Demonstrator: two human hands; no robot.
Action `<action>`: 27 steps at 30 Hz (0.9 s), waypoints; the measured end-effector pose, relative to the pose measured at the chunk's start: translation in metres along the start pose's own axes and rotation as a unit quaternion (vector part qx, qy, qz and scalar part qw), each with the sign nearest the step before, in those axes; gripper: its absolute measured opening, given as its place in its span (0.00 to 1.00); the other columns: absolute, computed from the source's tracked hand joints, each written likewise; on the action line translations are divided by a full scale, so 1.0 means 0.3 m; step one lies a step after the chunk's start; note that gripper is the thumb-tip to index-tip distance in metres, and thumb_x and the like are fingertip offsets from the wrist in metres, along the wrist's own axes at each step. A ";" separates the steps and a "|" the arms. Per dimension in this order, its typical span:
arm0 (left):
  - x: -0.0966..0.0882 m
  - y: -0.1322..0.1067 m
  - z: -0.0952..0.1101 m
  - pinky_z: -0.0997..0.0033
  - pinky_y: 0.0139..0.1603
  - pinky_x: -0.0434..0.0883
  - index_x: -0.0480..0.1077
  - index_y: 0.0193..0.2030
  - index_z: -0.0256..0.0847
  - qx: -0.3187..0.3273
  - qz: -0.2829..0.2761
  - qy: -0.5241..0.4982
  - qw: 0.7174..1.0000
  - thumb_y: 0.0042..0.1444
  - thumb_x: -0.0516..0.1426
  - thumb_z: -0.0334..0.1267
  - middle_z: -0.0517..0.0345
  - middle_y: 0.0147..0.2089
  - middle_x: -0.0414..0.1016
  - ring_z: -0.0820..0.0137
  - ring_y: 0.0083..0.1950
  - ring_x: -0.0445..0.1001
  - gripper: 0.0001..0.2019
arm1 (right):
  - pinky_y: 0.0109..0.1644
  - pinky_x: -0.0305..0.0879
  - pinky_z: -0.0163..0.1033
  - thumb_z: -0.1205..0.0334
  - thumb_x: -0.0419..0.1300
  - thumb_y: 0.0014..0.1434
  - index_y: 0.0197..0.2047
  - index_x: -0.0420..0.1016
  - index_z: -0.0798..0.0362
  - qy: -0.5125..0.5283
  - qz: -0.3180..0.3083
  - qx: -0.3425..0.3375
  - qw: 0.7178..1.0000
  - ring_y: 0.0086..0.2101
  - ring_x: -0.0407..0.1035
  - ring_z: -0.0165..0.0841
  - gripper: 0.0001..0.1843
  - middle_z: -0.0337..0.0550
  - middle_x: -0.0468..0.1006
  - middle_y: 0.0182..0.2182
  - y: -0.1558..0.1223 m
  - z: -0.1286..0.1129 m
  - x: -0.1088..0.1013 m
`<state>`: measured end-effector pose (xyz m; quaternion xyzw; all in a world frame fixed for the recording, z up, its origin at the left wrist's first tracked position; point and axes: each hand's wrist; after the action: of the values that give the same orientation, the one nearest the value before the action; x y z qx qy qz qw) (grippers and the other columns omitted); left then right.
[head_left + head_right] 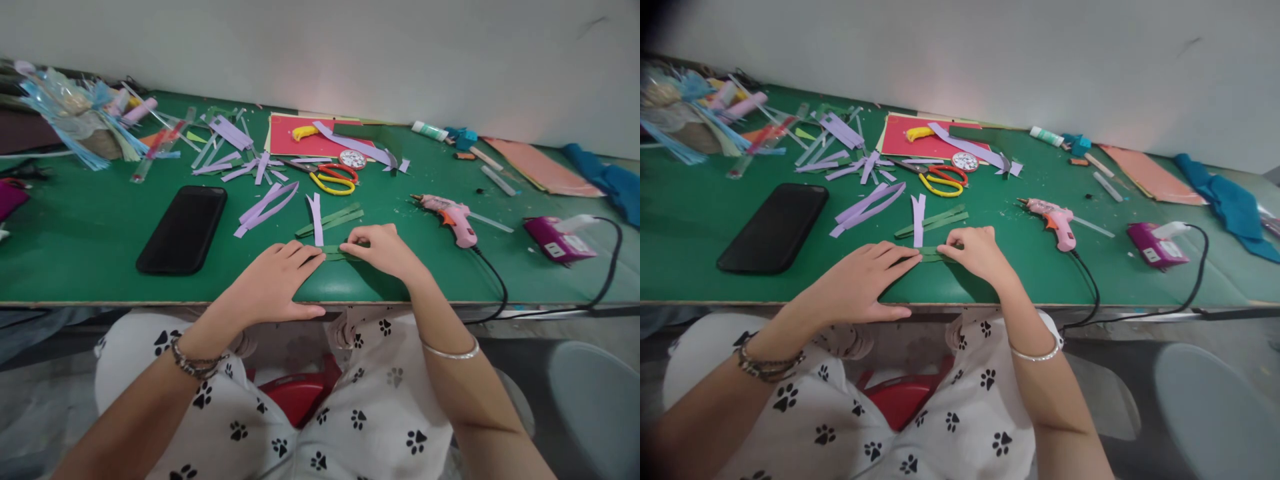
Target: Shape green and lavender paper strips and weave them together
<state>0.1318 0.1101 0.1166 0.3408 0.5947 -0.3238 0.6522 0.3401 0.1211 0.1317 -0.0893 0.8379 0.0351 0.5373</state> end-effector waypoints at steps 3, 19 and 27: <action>0.004 0.000 -0.002 0.61 0.52 0.61 0.59 0.58 0.33 0.008 0.007 -0.002 1.000 0.52 0.46 0.59 0.46 0.58 0.63 0.58 0.55 0.62 0.34 | 0.33 0.49 0.35 0.56 0.55 0.53 0.21 0.68 0.54 0.010 -0.011 -0.001 1.000 0.23 0.60 0.26 0.13 0.35 0.71 0.19 -0.005 0.029 -0.017; 0.009 0.002 -0.005 0.60 0.56 0.59 0.57 0.58 0.28 0.029 -0.003 -0.007 1.000 0.52 0.47 0.58 0.40 0.59 0.60 0.57 0.58 0.61 0.36 | 0.54 0.44 0.47 0.67 0.46 0.59 0.45 0.69 0.49 -0.119 0.160 -0.094 0.975 0.48 0.64 0.37 0.15 0.44 0.72 0.47 0.029 0.037 -0.008; 0.001 0.002 -0.003 0.60 0.57 0.58 0.58 0.58 0.30 0.024 -0.011 -0.009 1.000 0.51 0.47 0.58 0.41 0.60 0.60 0.57 0.58 0.61 0.36 | 0.48 0.43 0.48 0.67 0.50 0.56 0.42 0.70 0.50 -0.138 0.067 -0.091 0.984 0.45 0.63 0.41 0.11 0.48 0.73 0.43 0.098 -0.014 0.042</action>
<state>0.1317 0.1111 0.1164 0.3470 0.5848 -0.3478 0.6455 0.3258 0.1480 0.1211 -0.0754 0.7534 0.1593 0.6335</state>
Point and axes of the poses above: each hand's wrist, its own y-axis towards the middle knuckle, its own x-axis out of the palm, z = x × y
